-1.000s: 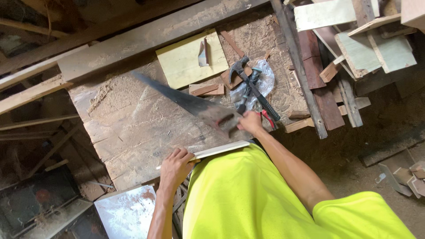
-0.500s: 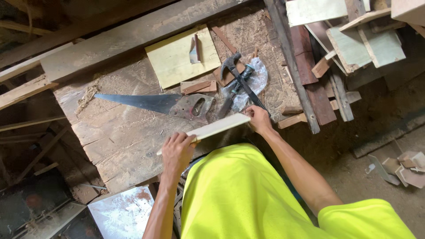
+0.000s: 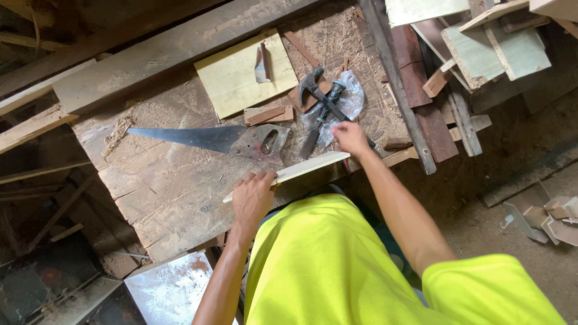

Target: The person smooths a rectangular wooden board with sandpaper, then uses a hammer and a blue cylindrical tool to drive a nail into the board. The person continues hammering the nail until it is flush with the wood surface.

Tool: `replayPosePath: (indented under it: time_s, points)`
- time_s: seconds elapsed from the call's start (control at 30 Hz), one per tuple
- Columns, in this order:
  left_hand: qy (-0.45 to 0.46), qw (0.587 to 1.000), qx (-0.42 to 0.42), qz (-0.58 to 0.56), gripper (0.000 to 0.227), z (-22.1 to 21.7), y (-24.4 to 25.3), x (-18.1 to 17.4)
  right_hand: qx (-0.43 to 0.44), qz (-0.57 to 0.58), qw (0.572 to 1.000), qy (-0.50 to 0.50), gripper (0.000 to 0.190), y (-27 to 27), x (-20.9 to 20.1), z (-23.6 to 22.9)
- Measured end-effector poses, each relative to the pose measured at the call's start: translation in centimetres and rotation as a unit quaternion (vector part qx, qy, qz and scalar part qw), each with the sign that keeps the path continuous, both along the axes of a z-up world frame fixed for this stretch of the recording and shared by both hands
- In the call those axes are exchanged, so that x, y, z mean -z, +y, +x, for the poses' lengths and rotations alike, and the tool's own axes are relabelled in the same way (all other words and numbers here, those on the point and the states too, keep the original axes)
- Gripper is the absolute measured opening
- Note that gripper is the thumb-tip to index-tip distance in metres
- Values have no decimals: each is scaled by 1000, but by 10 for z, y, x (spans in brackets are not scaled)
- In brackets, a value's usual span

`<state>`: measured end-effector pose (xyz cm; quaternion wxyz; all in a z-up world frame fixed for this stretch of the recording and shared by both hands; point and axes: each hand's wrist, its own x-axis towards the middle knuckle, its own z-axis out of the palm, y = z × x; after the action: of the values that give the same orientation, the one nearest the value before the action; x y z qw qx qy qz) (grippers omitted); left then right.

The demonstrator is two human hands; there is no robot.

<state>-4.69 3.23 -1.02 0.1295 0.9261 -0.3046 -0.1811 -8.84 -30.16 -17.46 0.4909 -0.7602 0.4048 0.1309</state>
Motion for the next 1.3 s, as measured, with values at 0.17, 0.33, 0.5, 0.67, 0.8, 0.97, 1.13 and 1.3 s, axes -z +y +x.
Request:
replayPosePath:
  time_s: [0.17,0.33,0.5,0.67,0.8,0.97,1.13,1.3]
  points:
    - [0,1000,-9,-27,24,1,1,-1,8,123,989,75,34,-6,-5,62]
    - [-7,1000,-16,-23,21,0,1,5,-88,-42,982,159,47,12,-42,87]
    - [-19,1000,-16,-18,22,-5,4,13,-89,-198,961,172,48,30,-66,96]
    - [-4,999,-33,-19,20,-6,0,21,-28,-162,970,180,43,21,-59,93]
    - [-11,1000,-13,-1,23,-4,2,20,87,-4,993,80,36,13,-44,92]
    - [-14,1000,-17,-12,23,-5,1,17,112,190,970,105,28,-9,-40,99]
    - [-13,999,-30,-23,22,-7,2,11,146,399,903,66,29,-27,-64,97]
    - [17,999,-43,-24,30,-1,-3,0,145,454,878,-42,32,-24,-115,70]
